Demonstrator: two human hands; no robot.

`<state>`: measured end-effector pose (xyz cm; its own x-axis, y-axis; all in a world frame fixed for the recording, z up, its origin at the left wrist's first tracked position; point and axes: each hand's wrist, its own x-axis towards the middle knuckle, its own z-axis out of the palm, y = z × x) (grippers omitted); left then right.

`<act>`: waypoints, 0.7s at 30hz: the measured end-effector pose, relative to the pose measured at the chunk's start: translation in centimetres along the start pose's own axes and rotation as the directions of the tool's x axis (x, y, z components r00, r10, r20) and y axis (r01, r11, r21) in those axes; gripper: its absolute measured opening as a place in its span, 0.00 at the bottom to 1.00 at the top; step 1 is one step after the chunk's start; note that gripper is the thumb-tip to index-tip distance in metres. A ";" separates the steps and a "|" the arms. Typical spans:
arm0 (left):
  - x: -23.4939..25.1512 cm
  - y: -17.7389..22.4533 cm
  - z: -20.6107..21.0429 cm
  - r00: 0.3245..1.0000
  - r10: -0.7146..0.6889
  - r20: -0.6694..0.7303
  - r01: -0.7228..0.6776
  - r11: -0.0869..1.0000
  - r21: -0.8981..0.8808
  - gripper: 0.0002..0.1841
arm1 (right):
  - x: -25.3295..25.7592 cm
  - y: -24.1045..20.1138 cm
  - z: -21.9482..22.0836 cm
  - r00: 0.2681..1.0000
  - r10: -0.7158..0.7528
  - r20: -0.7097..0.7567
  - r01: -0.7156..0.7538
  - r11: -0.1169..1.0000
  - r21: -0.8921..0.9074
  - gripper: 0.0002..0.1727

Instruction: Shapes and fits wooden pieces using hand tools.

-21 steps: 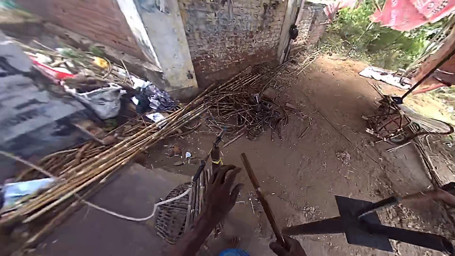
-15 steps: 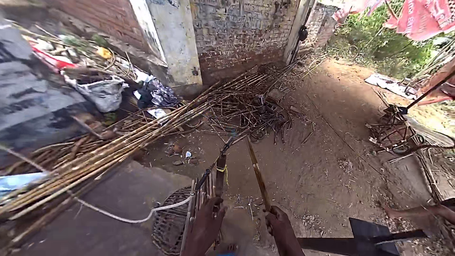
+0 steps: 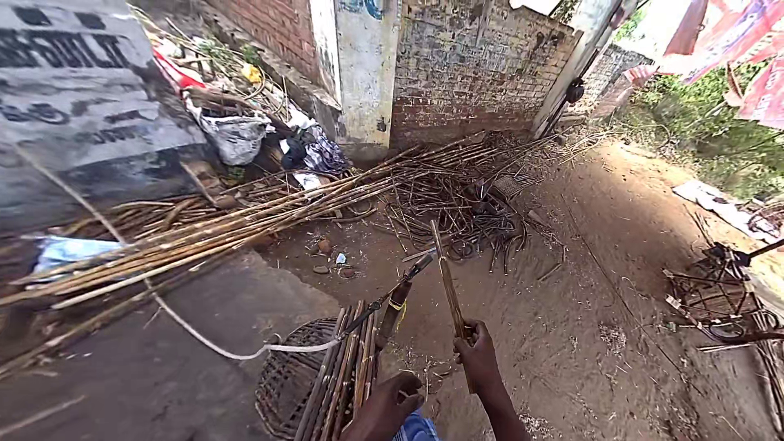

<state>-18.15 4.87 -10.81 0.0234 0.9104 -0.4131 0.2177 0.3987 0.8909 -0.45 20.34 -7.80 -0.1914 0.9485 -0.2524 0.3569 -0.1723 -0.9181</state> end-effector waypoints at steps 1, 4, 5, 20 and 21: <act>1.0 0.9 0.4 1.000 -0.013 -0.022 0.011 0.992 -0.124 0.18 | -0.2 0.3 -0.3 1.000 -0.014 -0.006 0.014 1.000 -0.017 0.31; 4.8 4.5 2.0 0.993 -0.062 -0.097 0.011 0.891 -0.454 0.23 | -1.4 1.7 -0.9 0.998 -0.054 -0.028 0.052 0.997 -0.064 0.34; 6.3 5.5 2.5 0.991 -0.066 -0.115 -0.002 0.862 -0.507 0.26 | -2.0 2.0 -1.0 0.997 -0.070 -0.037 0.066 0.994 -0.084 0.35; 8.4 4.5 0.8 0.960 -0.017 -0.279 -0.101 0.911 -0.401 0.26 | -3.3 2.0 -2.3 0.976 0.143 0.165 -0.157 0.985 0.074 0.19; 8.4 3.7 -0.3 0.914 -0.028 -0.405 -0.085 0.962 -0.258 0.24 | -3.0 2.0 -2.2 0.985 0.120 0.122 -0.129 0.989 0.068 0.18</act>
<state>-17.43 14.07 -10.93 -0.3800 0.8656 -0.3260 -0.0443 0.3350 0.9412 2.83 17.71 -8.20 -0.2573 0.8813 -0.3963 0.3153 -0.3112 -0.8965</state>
